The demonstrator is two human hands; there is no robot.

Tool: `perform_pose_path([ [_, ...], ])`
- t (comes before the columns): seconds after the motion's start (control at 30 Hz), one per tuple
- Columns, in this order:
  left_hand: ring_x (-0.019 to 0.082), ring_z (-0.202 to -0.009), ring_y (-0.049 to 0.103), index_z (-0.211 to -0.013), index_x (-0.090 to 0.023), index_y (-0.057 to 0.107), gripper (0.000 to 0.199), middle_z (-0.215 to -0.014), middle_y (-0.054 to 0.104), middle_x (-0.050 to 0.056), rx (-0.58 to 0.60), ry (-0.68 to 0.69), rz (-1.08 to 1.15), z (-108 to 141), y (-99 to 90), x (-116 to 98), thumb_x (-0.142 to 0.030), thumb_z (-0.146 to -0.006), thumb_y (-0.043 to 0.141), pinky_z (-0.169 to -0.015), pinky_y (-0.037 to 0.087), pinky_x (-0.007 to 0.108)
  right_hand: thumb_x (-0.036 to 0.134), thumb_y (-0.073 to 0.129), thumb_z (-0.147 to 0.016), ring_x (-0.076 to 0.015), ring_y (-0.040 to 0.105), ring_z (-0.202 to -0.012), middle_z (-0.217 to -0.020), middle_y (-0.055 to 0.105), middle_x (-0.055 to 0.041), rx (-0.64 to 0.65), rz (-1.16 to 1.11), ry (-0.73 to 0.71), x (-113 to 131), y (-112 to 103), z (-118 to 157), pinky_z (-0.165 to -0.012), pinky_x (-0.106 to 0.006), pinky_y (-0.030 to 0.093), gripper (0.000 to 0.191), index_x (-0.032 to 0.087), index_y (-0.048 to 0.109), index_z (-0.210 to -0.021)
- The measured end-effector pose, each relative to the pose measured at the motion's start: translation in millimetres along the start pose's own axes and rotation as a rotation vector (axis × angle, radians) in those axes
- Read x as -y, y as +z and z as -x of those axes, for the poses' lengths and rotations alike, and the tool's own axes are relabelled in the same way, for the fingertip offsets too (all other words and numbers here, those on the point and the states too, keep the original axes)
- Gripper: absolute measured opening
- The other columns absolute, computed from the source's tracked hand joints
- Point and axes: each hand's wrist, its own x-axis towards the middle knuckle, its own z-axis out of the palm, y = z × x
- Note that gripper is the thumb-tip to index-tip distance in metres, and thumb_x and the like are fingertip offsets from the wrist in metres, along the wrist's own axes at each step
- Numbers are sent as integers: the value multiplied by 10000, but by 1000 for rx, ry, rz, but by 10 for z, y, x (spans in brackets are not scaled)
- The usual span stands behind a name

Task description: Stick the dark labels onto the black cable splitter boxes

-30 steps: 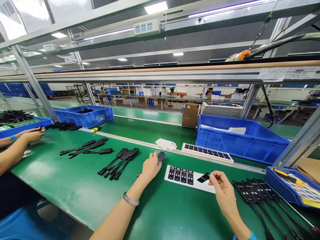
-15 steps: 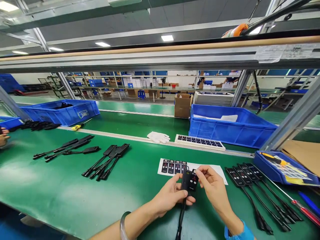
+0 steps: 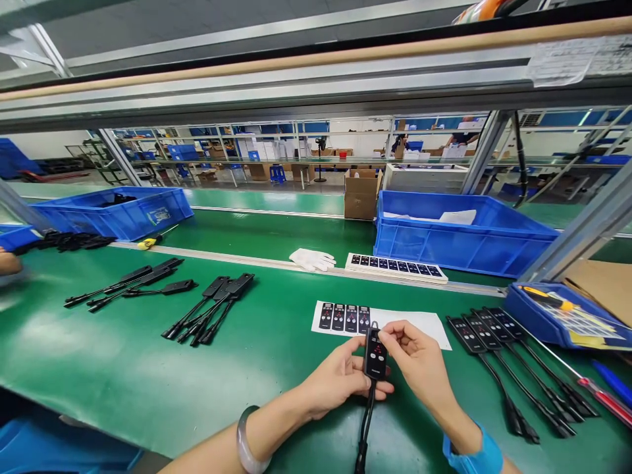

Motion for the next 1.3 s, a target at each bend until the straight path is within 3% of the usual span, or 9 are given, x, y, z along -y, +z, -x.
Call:
perform_pose_path([
  [0.23,243,-891,658,-1193,-170,413,546,-951,639,100,20,41,-53,-6,-11,45,-251,-724,681,-793,510,346,435,656,-757,-143,541,-588,-677,597,-23,-2,-15,8,-28,8,0,-518,-222,452,265,174,617,-741],
  [0.63,229,-888,658,-1206,-185,405,531,-892,623,67,48,99,-106,-24,-28,90,-292,-760,672,-774,507,307,429,650,-746,-129,512,-541,-617,550,-5,-11,-25,56,-49,14,5,-469,-212,425,270,165,596,-727],
  [0.83,230,-865,662,-1150,-167,418,497,-945,638,109,37,88,-112,-25,-22,77,-281,-743,679,-756,510,313,422,661,-758,-137,502,-561,-629,521,35,-21,70,57,-104,-31,-30,-513,-232,432,397,199,519,-1054],
  [0.93,244,-858,663,-1127,-167,423,501,-972,644,122,15,57,-55,-20,-15,45,-227,-702,681,-761,511,337,433,653,-760,-136,484,-590,-659,476,39,-7,178,43,-166,-60,-66,-534,-238,422,382,211,519,-1041],
  [1.07,237,-794,671,-1117,-152,446,400,-975,649,130,-31,61,62,-36,-39,0,-267,-757,581,-747,519,370,403,644,-757,-155,517,-682,-779,510,10,162,97,65,-243,8,-50,-591,-260,459,426,210,500,-1109],
  [1.23,201,-795,658,-1071,-142,478,277,-940,652,127,-75,135,87,-74,-82,-23,-320,-859,466,-629,519,263,326,732,-682,-209,554,-929,-1081,571,-48,363,-41,70,-231,129,30,-773,-314,494,658,228,424,-1255],
  [1.3,202,-808,659,-1102,-152,458,303,-967,645,124,-90,138,74,-90,-83,-8,-355,-877,460,-636,526,266,379,683,-741,-221,547,-998,-1163,554,-72,390,-81,66,-224,134,31,-838,-337,481,662,220,394,-1315],
])
